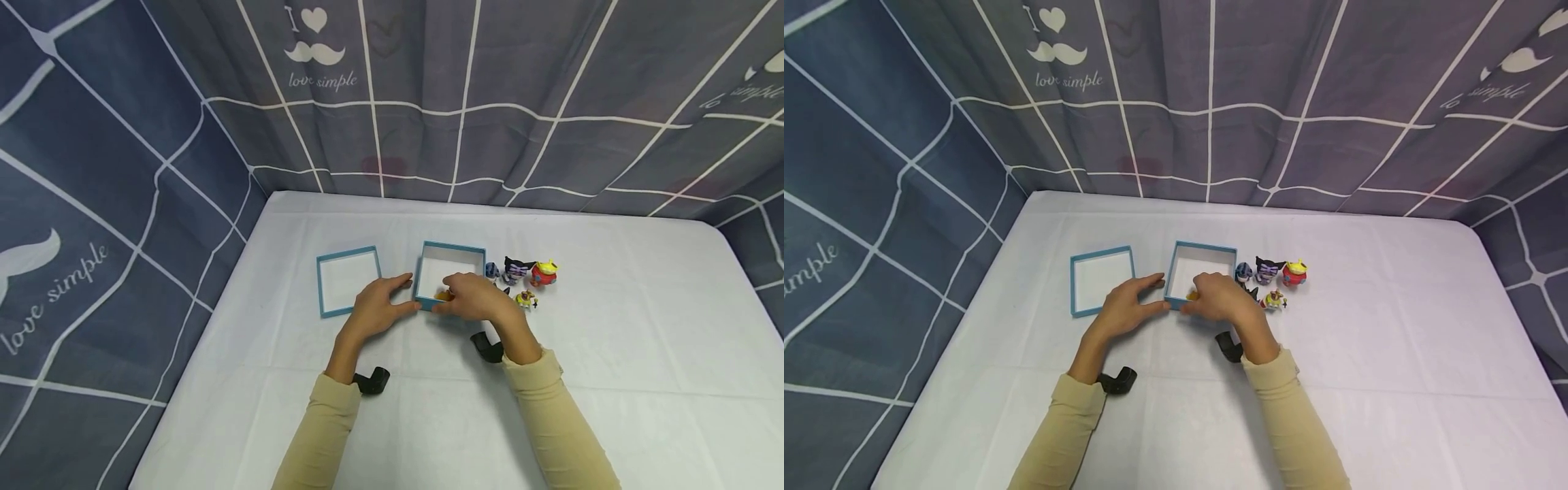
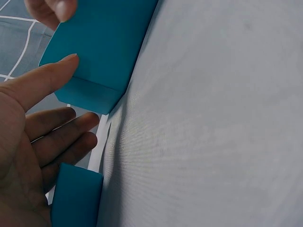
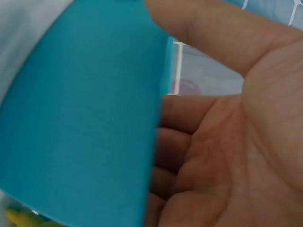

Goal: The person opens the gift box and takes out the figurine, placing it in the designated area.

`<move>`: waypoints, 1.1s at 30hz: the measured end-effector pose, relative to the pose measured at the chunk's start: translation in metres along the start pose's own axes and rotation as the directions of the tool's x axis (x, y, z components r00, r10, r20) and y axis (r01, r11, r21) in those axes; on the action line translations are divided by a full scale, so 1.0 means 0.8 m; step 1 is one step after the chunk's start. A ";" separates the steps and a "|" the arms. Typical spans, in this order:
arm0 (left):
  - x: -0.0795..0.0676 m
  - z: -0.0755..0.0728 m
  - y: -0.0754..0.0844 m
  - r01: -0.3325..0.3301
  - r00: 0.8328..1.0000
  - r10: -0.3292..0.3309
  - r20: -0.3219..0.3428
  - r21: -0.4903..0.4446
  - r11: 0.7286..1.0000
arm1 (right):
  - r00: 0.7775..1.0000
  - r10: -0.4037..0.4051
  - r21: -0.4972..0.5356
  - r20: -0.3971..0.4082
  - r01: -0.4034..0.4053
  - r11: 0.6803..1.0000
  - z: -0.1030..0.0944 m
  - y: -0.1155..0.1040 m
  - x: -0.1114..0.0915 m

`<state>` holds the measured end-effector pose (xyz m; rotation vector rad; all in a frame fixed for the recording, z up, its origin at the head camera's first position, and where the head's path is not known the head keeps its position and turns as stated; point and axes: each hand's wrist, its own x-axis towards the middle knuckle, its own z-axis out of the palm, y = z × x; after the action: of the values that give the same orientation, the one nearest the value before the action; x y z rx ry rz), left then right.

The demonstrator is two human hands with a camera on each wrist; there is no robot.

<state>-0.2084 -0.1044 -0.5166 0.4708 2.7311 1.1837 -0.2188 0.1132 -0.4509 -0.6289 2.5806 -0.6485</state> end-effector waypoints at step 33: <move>-0.001 -0.001 -0.002 -0.024 1.000 0.024 -0.010 0.022 0.999 | 0.991 -0.126 0.394 0.035 0.102 0.914 0.017 0.014 0.019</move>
<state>-0.2082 -0.1061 -0.5171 0.5029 2.7571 1.1659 -0.2289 0.1097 -0.4718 -0.6527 2.2740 -1.1299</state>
